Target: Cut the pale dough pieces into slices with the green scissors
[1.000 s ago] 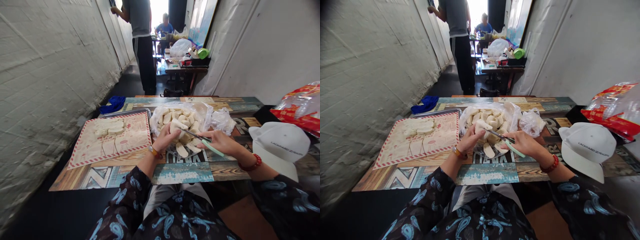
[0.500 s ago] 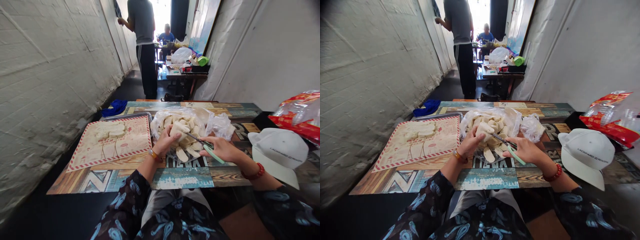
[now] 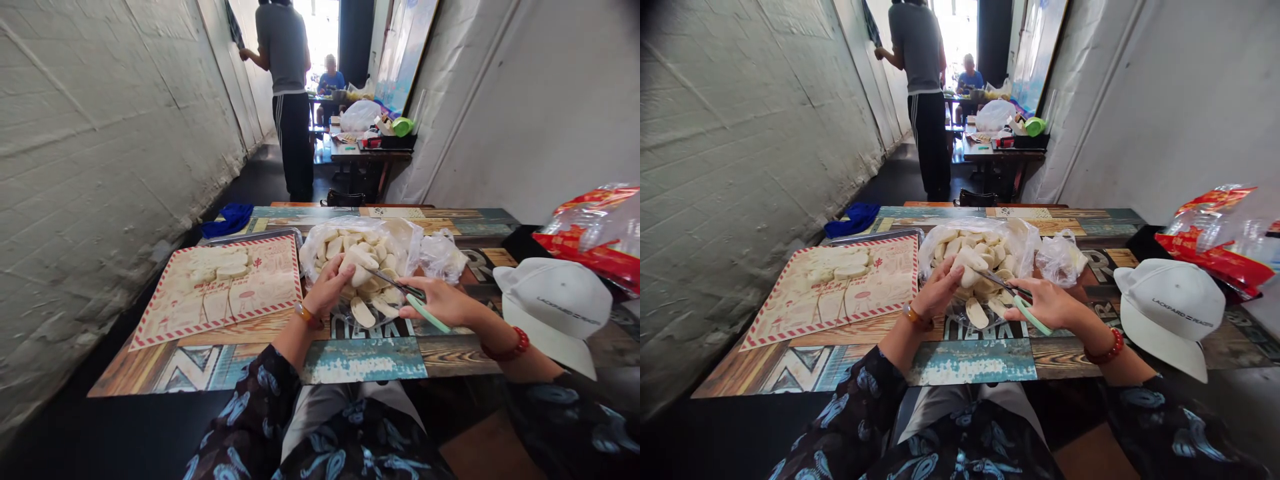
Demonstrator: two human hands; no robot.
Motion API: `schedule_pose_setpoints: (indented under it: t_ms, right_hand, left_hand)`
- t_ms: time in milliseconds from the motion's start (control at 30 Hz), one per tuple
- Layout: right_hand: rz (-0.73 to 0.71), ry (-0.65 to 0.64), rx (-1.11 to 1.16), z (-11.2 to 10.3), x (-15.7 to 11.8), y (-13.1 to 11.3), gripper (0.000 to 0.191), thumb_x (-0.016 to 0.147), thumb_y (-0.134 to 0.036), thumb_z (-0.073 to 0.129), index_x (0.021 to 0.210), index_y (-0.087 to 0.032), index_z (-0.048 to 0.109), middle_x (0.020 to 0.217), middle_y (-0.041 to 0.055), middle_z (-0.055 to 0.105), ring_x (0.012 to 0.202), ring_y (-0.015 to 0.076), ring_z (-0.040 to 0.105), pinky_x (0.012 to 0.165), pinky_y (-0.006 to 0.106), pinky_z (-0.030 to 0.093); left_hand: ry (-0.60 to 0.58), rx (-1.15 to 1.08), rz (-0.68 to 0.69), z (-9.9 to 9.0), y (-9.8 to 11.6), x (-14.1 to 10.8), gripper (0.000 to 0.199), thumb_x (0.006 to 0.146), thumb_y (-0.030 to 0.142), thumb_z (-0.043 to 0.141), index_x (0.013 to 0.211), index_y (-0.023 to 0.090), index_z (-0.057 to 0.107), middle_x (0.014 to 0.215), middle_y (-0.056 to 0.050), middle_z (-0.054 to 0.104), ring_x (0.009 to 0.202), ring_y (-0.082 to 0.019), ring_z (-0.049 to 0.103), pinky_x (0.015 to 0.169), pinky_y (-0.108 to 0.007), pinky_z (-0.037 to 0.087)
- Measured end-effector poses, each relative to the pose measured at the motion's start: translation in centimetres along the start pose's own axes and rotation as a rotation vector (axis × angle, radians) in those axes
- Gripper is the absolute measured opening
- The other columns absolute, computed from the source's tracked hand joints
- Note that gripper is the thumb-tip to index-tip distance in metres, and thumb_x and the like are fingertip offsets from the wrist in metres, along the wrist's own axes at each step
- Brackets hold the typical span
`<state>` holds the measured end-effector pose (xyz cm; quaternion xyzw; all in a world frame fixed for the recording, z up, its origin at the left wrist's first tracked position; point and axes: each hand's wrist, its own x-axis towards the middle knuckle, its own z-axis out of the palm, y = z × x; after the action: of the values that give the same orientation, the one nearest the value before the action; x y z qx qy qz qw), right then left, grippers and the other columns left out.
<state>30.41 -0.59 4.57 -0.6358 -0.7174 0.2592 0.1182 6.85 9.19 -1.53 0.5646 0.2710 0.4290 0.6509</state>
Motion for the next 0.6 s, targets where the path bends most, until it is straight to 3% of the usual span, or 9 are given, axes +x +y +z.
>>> schedule_pose_setpoints:
  t_ms: [167, 600]
  right_hand:
    - [-0.014, -0.033, 0.058, -0.2, 0.3, -0.4, 0.074, 0.074, -0.055, 0.071, 0.135, -0.014, 0.061, 0.109, 0.0112, 0.075, 0.095, 0.0286, 0.070, 0.086, 0.040, 0.054]
    - [-0.061, 0.021, 0.012, 0.3, 1.1, -0.8, 0.069, 0.076, -0.051, 0.072, 0.136, -0.018, 0.061, 0.118, 0.0120, 0.072, 0.096, 0.0282, 0.069, 0.086, 0.040, 0.054]
  left_hand:
    - [-0.012, 0.057, 0.019, 0.0, 0.0, 0.0, 0.053, 0.078, 0.056, 0.070, 0.115, 0.018, 0.067, 0.108, -0.008, 0.069, 0.099, -0.025, 0.061, 0.085, -0.033, 0.050]
    - [-0.032, 0.170, 0.041, 0.2, -0.1, -0.2, 0.045, 0.084, 0.053, 0.064, 0.110, 0.017, 0.062, 0.104, -0.004, 0.065, 0.092, -0.018, 0.056, 0.081, -0.027, 0.046]
